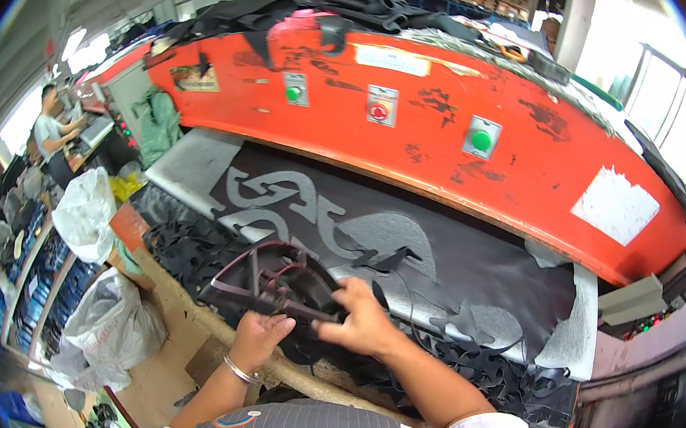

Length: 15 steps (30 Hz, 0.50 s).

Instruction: The worker uses a hydraulic clicker press and metal cutting dies to cut shoe components from a sheet of leather.

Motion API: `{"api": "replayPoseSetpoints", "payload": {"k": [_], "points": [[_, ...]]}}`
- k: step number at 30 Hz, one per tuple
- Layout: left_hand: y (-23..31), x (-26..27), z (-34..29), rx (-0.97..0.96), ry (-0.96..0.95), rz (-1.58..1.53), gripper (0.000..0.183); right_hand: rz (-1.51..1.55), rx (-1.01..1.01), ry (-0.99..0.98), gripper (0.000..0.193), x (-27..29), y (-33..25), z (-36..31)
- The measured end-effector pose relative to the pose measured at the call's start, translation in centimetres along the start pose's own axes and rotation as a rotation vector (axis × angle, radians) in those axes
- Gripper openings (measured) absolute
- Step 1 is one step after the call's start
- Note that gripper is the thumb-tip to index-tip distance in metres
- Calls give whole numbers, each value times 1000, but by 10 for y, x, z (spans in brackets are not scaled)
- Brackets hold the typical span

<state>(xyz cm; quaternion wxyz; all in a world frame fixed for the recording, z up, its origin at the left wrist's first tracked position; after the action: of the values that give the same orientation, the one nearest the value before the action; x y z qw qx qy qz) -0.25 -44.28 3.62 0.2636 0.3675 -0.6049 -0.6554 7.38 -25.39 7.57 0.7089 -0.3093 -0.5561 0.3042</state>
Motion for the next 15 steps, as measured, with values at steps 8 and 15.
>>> {"api": "replayPoseSetpoints", "payload": {"k": [8,15], "points": [[-9,67,-107,-183,444,168,33,9,137,-195,52,-119,-66,-38],[-19,97,-251,228,496,383,50,-75,13,-220,51,-149,-78,-86]]}}
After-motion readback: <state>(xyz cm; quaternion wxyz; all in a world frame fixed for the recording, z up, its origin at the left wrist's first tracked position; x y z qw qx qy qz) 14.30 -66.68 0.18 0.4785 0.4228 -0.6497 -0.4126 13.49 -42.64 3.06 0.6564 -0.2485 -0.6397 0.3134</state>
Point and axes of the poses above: each hand's wrist, its own z-axis towards the middle knuckle, its own x-axis out of the back of the hand, y = z × x, the point moved 4 cm from there along z, towards the middle knuckle, and after that the axes turned 2 degrees about -z, right-handed, at the moved point
